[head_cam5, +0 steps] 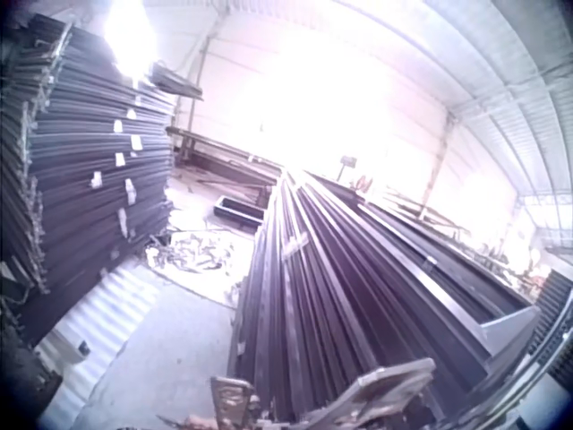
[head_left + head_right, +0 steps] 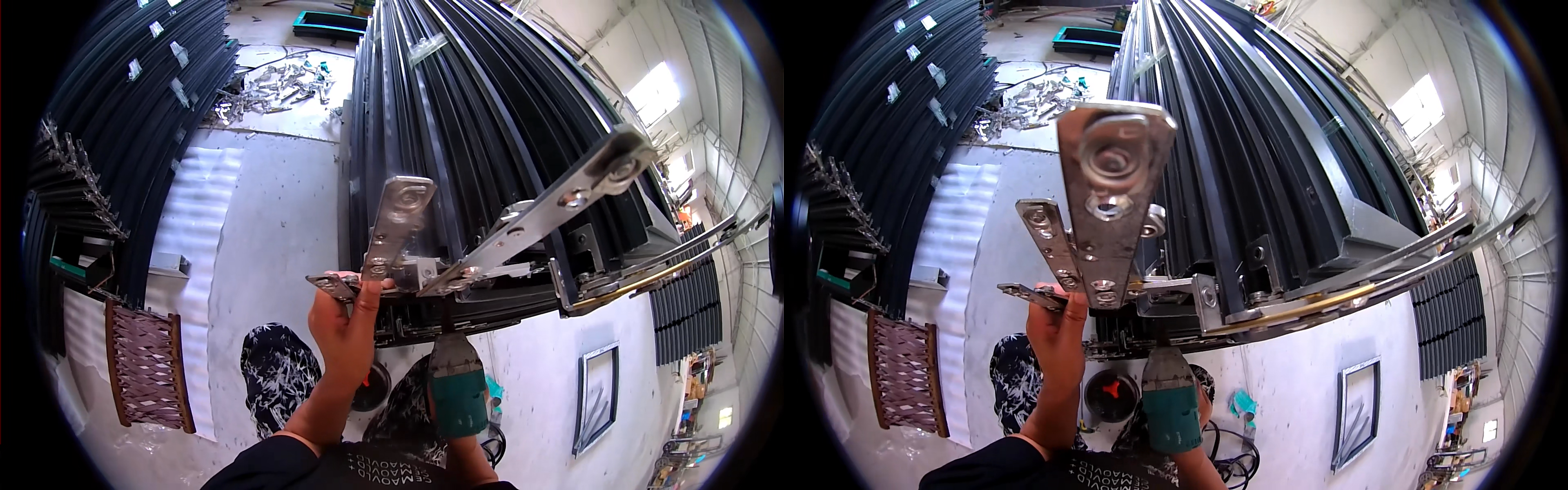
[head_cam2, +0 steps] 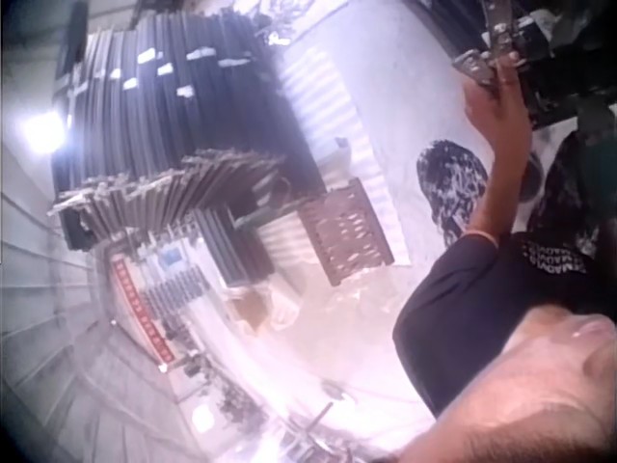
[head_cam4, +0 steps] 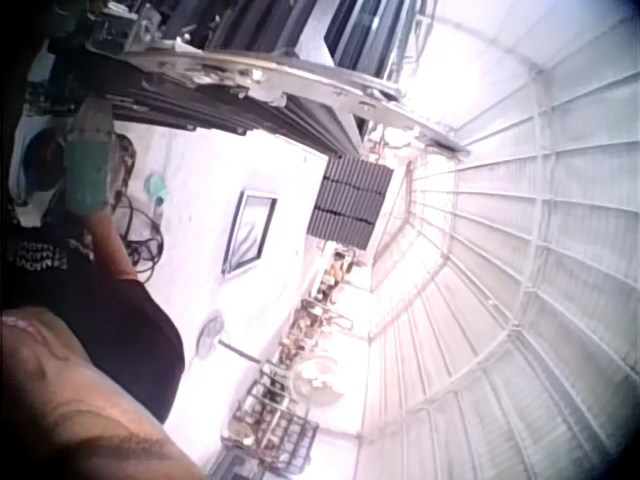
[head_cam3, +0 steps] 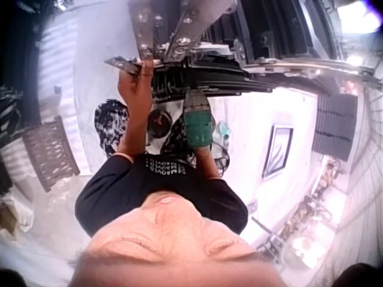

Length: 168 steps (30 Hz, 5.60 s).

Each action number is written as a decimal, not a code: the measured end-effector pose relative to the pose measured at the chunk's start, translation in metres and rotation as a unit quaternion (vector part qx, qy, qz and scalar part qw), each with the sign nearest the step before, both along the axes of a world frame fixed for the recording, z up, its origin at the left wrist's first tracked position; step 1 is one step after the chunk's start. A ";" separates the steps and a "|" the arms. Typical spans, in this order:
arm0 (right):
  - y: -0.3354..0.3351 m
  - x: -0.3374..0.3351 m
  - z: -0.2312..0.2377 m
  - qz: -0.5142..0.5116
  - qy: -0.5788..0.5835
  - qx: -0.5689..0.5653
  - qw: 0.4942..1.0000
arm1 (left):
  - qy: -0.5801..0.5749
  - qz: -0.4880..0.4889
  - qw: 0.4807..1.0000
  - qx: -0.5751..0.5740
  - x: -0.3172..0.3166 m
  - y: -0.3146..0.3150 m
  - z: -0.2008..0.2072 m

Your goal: The person attaches metal hinges to a stack of metal frames by positioning the hinges, taking screws from a container, and driving the screws into the frames using a power screwdriver.

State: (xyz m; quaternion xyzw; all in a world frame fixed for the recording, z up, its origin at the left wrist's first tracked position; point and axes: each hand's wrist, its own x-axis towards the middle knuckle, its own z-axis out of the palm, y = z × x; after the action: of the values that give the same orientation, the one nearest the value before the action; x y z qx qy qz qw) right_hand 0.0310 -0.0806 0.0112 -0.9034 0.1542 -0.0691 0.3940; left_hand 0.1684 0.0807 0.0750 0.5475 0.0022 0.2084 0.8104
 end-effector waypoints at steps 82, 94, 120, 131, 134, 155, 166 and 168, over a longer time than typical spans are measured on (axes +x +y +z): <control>0.054 0.021 0.019 -0.034 -0.160 0.187 0.969 | -0.020 0.006 0.998 0.059 0.009 0.003 -0.011; 0.014 0.009 -0.016 0.024 -0.301 0.102 0.948 | 0.001 -0.053 0.999 -0.009 -0.014 -0.006 -0.006; 0.009 -0.010 -0.019 -0.061 -0.290 0.211 0.932 | -0.019 -0.046 0.996 0.068 -0.022 -0.013 -0.012; 0.030 -0.012 0.040 -0.067 -0.160 0.490 0.854 | -0.021 -0.022 0.992 0.121 -0.020 -0.011 -0.011; 0.032 -0.013 0.035 -0.055 -0.168 0.477 0.861 | -0.024 -0.031 0.993 0.110 -0.020 -0.010 -0.013; 0.060 -0.008 0.049 -0.117 -0.185 0.566 0.795 | 0.002 -0.062 0.993 0.097 -0.025 -0.008 -0.008; 0.056 -0.008 0.042 -0.104 -0.182 0.526 0.825 | 0.019 -0.037 0.994 0.097 -0.027 -0.010 -0.002; 0.059 -0.007 0.046 -0.118 -0.170 0.548 0.811 | 0.012 -0.047 0.994 0.093 -0.027 -0.012 -0.002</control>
State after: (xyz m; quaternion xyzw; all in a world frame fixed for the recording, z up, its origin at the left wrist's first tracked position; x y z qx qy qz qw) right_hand 0.0238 -0.0217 0.0575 -0.4866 0.2022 -0.1712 0.8325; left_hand 0.1418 0.0691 0.0728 0.6227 -0.0333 0.1627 0.7646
